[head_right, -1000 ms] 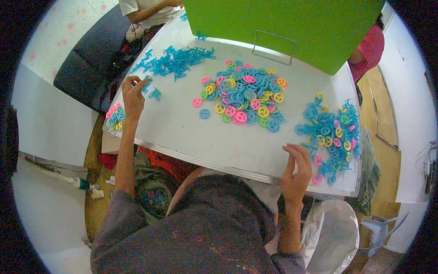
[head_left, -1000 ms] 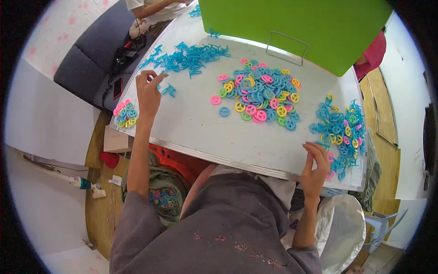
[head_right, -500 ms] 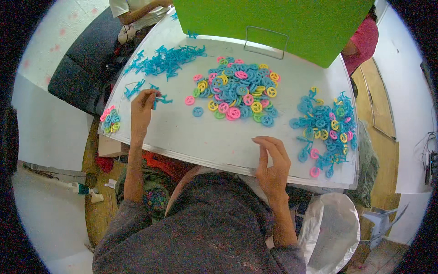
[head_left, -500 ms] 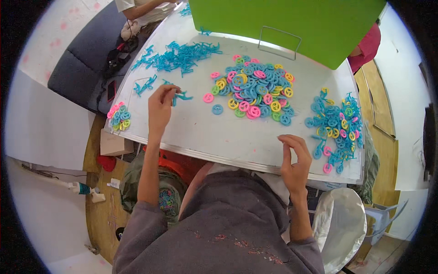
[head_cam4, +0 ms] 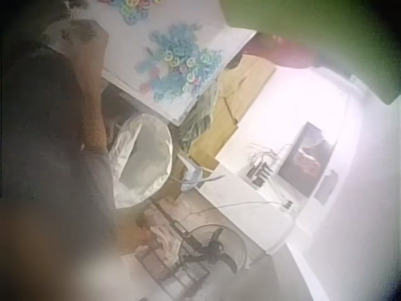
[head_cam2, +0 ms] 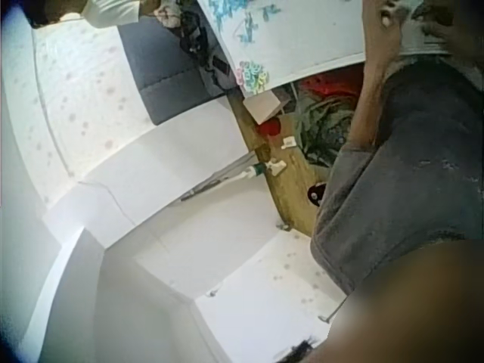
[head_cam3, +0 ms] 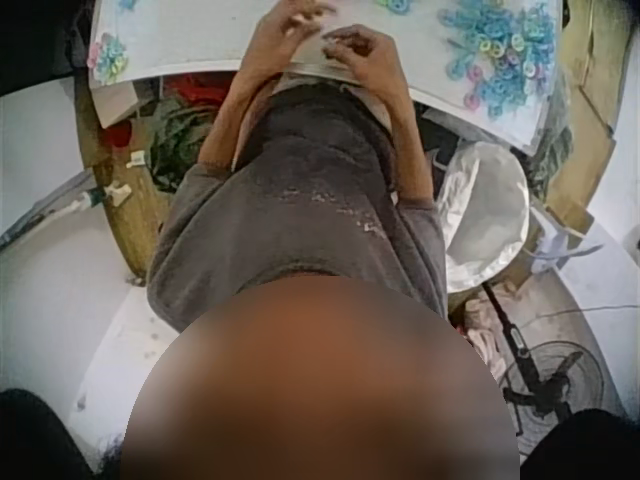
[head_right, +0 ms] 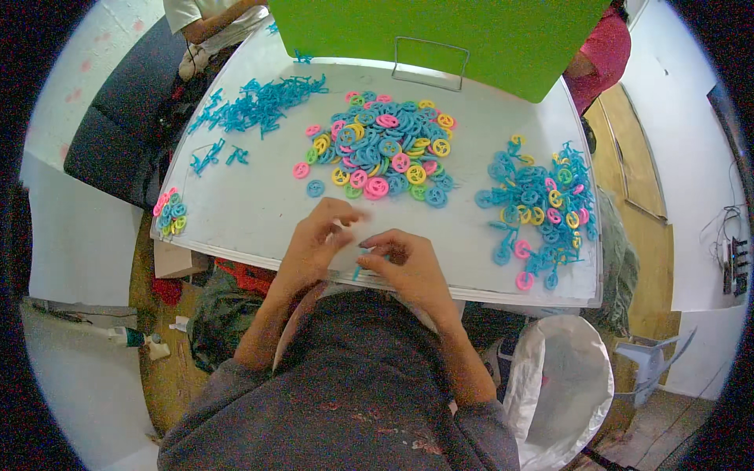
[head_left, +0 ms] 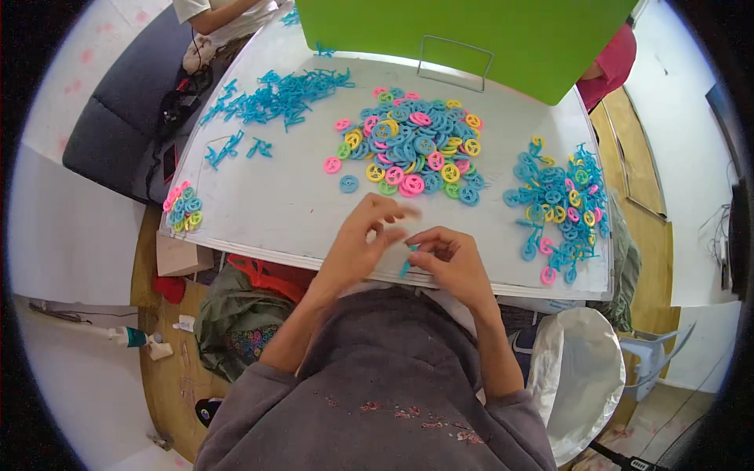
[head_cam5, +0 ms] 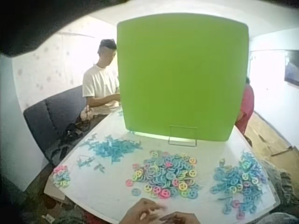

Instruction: Assembling and sorting small colorful plastic smiley face pieces by interlocking them.

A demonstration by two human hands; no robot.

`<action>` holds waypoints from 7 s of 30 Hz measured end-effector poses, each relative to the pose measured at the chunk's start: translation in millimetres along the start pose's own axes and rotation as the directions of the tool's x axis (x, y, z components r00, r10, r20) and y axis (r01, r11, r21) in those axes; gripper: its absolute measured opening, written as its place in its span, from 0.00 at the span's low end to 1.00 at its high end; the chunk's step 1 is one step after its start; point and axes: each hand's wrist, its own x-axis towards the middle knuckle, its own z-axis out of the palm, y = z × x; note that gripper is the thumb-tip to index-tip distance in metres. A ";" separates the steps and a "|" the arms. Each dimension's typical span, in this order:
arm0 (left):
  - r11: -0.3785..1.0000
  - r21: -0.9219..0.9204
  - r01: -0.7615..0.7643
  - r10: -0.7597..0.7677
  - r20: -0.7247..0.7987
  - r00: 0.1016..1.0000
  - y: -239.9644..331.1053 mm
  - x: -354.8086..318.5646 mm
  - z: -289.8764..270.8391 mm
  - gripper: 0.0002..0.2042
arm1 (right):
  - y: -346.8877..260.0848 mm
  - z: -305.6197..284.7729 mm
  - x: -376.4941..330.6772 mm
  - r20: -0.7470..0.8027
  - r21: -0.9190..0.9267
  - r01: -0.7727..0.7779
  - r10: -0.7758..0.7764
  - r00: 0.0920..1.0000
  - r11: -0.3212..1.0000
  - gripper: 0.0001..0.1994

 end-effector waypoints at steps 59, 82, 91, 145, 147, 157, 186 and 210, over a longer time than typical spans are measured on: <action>0.961 -0.179 0.210 -0.238 -0.157 0.958 -5.0 -2.8 47.0 0.02 | 23.8 0.5 -3.9 -0.394 -0.002 0.185 -0.171 0.903 0.983 0.06; 0.784 -0.476 0.399 -0.453 0.002 0.892 -11.9 4.3 40.1 0.04 | 28.0 -2.4 0.5 -0.396 -0.004 0.143 -0.133 0.908 0.990 0.06; 0.973 -0.070 0.220 -0.231 -0.229 0.946 -15.4 -0.3 56.2 0.03 | 21.3 -0.9 1.7 -0.347 0.169 0.110 -0.046 0.937 0.980 0.07; 0.736 0.676 0.033 0.241 -0.307 0.921 -40.8 55.2 41.0 0.07 | 11.9 -34.4 -11.9 -0.342 -0.356 0.329 -0.450 0.825 0.875 0.10; 0.754 0.657 0.006 0.236 -0.279 0.931 -34.9 52.7 39.4 0.08 | 16.6 -36.2 -11.8 -0.368 -0.341 0.320 -0.439 0.820 0.884 0.09; 0.887 -0.287 0.361 -0.354 0.075 0.932 1.7 18.3 31.7 0.08 | 10.2 -31.4 -11.9 -0.299 -0.503 0.375 -0.564 0.770 0.779 0.10; 0.743 -0.547 0.386 -0.434 0.046 0.900 -18.4 11.2 47.6 0.04 | 19.3 -22.1 -5.1 -0.281 -0.638 0.350 -0.631 0.723 0.686 0.10; 0.941 -0.329 0.085 -0.183 -0.281 0.942 -8.2 8.4 73.9 0.06 | 16.2 -23.8 -0.3 -0.481 0.061 0.152 -0.104 0.870 0.987 0.10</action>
